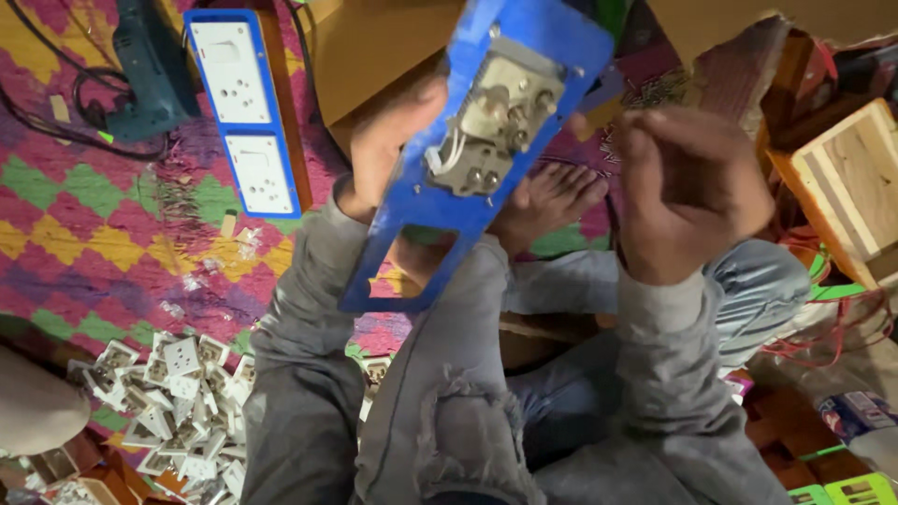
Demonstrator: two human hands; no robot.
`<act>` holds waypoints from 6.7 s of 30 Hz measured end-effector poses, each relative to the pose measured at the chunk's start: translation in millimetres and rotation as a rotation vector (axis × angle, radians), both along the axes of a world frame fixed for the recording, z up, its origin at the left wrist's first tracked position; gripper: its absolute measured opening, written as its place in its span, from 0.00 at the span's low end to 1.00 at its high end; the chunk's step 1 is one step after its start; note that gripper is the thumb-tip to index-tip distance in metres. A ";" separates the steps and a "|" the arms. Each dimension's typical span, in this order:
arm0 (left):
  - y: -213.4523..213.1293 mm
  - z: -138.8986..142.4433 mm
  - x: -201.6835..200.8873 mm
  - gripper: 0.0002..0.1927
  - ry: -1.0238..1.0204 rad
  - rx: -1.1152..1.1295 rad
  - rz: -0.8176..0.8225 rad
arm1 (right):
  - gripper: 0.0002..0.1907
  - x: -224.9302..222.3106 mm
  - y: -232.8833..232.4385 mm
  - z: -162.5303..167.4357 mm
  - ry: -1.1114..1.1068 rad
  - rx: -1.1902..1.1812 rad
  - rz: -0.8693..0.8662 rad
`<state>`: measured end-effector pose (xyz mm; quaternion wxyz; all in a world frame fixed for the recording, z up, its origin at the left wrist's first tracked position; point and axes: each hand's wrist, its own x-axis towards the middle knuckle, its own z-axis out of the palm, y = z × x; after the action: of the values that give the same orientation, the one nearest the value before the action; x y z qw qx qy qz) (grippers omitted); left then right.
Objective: The person assembles electrical socket units by inserting white faceplates into blue frames and securing them with screws. They handle multiple units, flipping them to access the back, and place completed units aside.
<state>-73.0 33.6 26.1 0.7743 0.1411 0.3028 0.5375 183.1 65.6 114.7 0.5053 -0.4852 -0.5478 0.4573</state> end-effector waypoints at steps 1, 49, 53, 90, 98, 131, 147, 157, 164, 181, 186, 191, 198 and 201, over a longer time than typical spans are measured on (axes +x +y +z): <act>-5.8 -12.8 -1.0 0.18 -0.006 0.003 -0.025 | 0.08 -5.7 5.9 4.0 0.018 0.001 0.016; 2.5 7.0 35.5 0.24 -0.024 0.135 -0.060 | 0.13 -19.8 20.6 -10.5 0.037 0.130 0.014; 3.1 27.9 32.4 0.30 -0.265 -0.069 -0.148 | 0.14 -16.5 15.3 -15.3 -0.033 0.160 0.018; 17.4 76.6 30.5 0.33 -0.425 -0.005 -0.288 | 0.09 -11.8 10.6 -9.2 -0.118 0.179 -0.040; 2.1 25.1 30.7 0.31 -0.304 -0.103 -0.204 | 0.13 -12.8 15.0 -12.9 -0.016 0.268 0.027; 29.1 38.3 65.7 0.25 0.363 0.402 0.819 | 0.26 -8.7 -48.7 -22.5 0.060 -0.150 0.108; -93.4 -46.6 77.5 0.28 0.394 -0.025 -0.077 | 0.20 106.9 -28.0 -32.2 -0.763 -0.065 0.294; -79.9 -76.5 90.6 0.54 0.698 -0.284 -0.492 | 0.24 -126.5 25.2 -104.2 -0.828 0.432 0.944; -79.1 -76.9 82.7 0.47 0.714 0.201 -0.265 | 0.27 -159.5 29.7 -144.0 -1.179 0.247 1.272; -106.8 -72.0 73.1 0.29 0.421 0.034 -0.076 | 0.44 127.0 -57.5 -30.7 0.549 -0.604 0.128; -96.8 -47.0 69.0 0.25 0.546 0.105 -0.064 | 0.41 152.5 -90.4 -54.7 0.824 -0.778 -0.104; -85.5 -26.7 67.0 0.19 0.901 0.281 -0.082 | 0.23 111.4 -104.0 -113.5 0.465 -0.788 -0.370; -73.0 -16.4 65.4 0.16 1.068 0.487 -0.113 | 0.19 50.6 -76.3 -142.0 0.574 -0.864 -0.492; -69.3 -12.2 64.9 0.18 1.053 0.545 -0.153 | 0.17 43.2 -68.0 -140.4 0.676 -0.780 -0.448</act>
<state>-8.1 -35.7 14.0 0.4927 0.6033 0.4860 0.3962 226.3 -2.4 -25.6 0.5206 -0.5669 -0.0292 0.6377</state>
